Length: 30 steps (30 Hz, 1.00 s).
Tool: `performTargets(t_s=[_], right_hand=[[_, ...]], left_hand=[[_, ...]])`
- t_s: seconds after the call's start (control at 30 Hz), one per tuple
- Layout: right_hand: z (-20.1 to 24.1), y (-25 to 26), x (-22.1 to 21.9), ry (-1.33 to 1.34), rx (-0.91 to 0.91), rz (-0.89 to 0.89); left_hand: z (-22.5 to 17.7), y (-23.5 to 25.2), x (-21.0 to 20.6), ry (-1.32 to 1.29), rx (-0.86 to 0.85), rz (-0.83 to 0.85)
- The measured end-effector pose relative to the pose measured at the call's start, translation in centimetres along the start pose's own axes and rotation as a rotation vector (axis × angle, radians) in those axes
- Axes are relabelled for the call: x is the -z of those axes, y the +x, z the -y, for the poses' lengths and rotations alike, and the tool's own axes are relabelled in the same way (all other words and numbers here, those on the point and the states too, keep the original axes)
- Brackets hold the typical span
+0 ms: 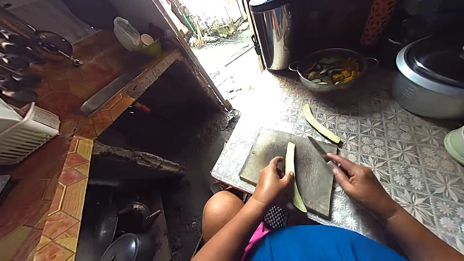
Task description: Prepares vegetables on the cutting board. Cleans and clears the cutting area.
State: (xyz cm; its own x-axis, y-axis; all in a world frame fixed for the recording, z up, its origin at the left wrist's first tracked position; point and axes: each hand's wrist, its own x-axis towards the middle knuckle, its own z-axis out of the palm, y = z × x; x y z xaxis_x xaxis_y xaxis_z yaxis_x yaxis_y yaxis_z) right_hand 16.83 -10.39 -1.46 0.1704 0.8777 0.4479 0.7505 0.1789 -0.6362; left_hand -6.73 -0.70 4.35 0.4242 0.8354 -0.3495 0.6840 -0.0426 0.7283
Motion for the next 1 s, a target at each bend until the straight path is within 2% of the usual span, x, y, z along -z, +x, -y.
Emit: performTargets(t_s=[0.1,0.27,0.63,1.0], right_hand=[[1.5,0.0,-1.2,-0.164,0.130,0.011],[3.2,0.4,-2.9,-0.301,0.206,0.024],[6.1,0.1,-5.0,-0.522,0.166,0.041],[5.9,1.7,-5.1,-0.490,0.158,0.112]], left_hand=[[-0.2,0.1,-0.1,0.117,-0.021,0.020],[-0.3,0.8,-0.3,0.201,-0.096,0.018],[-0.4,1.0,-0.4,0.229,-0.062,0.079],[0.2,1.2,-0.6,0.205,-0.144,0.061]])
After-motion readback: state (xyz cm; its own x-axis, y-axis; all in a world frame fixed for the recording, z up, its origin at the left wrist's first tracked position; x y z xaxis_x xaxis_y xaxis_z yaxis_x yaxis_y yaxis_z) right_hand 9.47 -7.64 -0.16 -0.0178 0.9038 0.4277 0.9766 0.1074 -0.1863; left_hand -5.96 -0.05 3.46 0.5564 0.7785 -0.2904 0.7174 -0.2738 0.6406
